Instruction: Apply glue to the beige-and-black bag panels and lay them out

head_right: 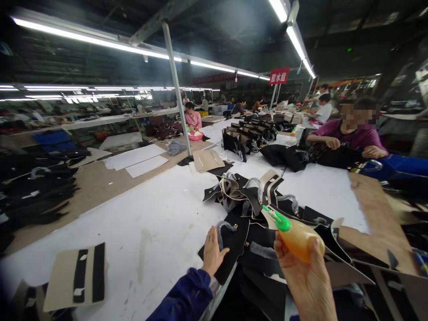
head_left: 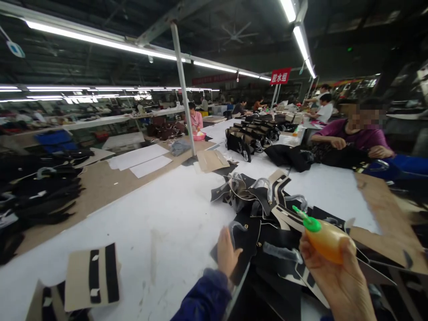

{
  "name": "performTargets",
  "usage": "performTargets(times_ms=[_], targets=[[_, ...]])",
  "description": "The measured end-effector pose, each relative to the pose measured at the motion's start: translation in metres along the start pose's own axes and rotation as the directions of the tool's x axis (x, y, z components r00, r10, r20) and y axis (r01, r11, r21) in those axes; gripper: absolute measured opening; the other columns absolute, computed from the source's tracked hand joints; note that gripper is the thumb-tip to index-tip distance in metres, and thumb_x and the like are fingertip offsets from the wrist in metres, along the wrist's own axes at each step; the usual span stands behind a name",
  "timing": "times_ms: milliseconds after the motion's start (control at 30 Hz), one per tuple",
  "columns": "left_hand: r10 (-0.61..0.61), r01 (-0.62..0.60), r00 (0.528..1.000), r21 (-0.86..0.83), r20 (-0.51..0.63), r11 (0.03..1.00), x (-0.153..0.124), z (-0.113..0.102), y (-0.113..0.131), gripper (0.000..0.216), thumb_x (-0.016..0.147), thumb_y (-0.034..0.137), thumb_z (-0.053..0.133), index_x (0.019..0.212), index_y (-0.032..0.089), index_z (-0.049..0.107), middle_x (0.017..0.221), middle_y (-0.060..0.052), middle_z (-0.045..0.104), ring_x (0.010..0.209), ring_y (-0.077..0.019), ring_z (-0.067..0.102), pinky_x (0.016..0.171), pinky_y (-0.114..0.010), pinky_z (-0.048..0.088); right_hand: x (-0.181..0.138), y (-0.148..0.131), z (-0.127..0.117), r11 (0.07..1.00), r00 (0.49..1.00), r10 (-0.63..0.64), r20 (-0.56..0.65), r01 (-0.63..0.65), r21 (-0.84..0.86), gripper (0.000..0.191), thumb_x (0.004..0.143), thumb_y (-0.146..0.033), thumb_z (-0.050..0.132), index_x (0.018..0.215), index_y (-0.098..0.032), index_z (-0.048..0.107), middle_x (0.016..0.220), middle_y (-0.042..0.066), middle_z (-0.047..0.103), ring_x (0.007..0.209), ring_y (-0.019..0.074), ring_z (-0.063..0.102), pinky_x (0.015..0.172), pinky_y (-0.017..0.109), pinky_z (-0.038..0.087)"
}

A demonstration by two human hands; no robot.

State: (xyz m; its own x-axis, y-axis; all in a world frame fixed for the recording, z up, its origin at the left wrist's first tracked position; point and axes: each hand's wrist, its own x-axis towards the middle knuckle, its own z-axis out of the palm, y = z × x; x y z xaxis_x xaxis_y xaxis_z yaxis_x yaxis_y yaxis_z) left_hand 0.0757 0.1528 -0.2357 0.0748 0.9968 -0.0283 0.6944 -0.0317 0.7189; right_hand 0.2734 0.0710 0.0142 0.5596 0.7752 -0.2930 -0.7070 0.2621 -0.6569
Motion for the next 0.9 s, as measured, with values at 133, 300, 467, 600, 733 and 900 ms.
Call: performTargets(times_ms=[133,300,467,600,733,900], targets=[[-0.062,0.059,0.998,-0.142,-0.019,0.988,0.046,-0.015,0.025,0.054,0.090,0.025,0.065,0.141,0.014,0.050,0.139,-0.017,0.059,0.131,-0.0334,0.052,0.113,-0.058,0.035,0.000,-0.003,-0.002,1.000,1.000,-0.010,0.018,0.010,0.012,0.070,0.038,-0.046,0.099,0.097,-0.022,0.073,0.099,0.000,0.072,0.074,0.0194,0.073,0.057,0.025,0.063],[-0.103,0.049,0.991,-0.472,-0.088,0.880,0.052,-0.060,0.026,0.029,0.095,0.042,0.061,0.109,0.016,0.064,0.095,-0.005,0.069,0.086,-0.0203,0.066,0.088,-0.044,0.053,-0.001,-0.005,0.003,1.000,1.000,-0.019,0.020,0.019,0.000,0.067,0.039,-0.047,0.099,0.095,-0.023,0.073,0.097,-0.001,0.073,0.072,0.0189,0.073,0.058,0.025,0.064],[-0.213,0.050,0.974,-0.844,-0.077,0.534,-0.001,-0.098,-0.015,0.043,0.085,0.057,0.067,0.107,0.020,0.063,0.088,-0.004,0.071,0.069,-0.0172,0.066,0.069,-0.033,0.054,-0.002,0.003,0.011,1.000,0.997,-0.012,0.070,0.013,-0.018,0.064,0.038,-0.047,0.099,0.093,-0.025,0.073,0.098,-0.002,0.072,0.073,0.0182,0.072,0.057,0.025,0.063],[-0.378,0.097,0.926,-0.977,0.019,0.188,-0.062,-0.105,-0.070,0.059,0.068,0.047,0.086,0.120,0.028,0.066,0.121,-0.009,0.071,0.104,-0.0288,0.070,0.093,-0.045,0.055,-0.002,0.017,0.020,0.997,0.995,0.051,0.090,-0.047,-0.055,0.064,0.037,-0.047,0.100,0.092,-0.025,0.073,0.101,0.000,0.072,0.074,0.0171,0.071,0.059,0.024,0.063],[-0.484,0.072,0.872,-0.997,0.076,-0.027,-0.109,-0.118,-0.110,0.058,0.079,0.064,0.070,0.126,0.029,0.069,0.150,-0.008,0.055,0.132,-0.0363,0.055,0.110,-0.051,0.046,-0.004,0.031,0.027,0.990,0.992,0.109,0.059,-0.103,-0.097,0.071,0.030,-0.047,0.100,0.092,-0.024,0.073,0.102,0.000,0.071,0.072,0.0187,0.072,0.056,0.024,0.063],[-0.461,0.046,0.883,-0.995,0.083,-0.091,-0.145,-0.127,-0.121,0.051,0.082,0.049,0.074,0.129,0.032,0.067,0.158,0.002,0.045,0.149,-0.0309,0.033,0.122,-0.045,0.033,0.000,0.048,0.025,0.983,0.981,0.168,0.095,-0.159,-0.093,0.063,0.040,-0.045,0.099,0.095,-0.025,0.074,0.104,0.000,0.072,0.074,0.0196,0.073,0.057,0.023,0.063]])
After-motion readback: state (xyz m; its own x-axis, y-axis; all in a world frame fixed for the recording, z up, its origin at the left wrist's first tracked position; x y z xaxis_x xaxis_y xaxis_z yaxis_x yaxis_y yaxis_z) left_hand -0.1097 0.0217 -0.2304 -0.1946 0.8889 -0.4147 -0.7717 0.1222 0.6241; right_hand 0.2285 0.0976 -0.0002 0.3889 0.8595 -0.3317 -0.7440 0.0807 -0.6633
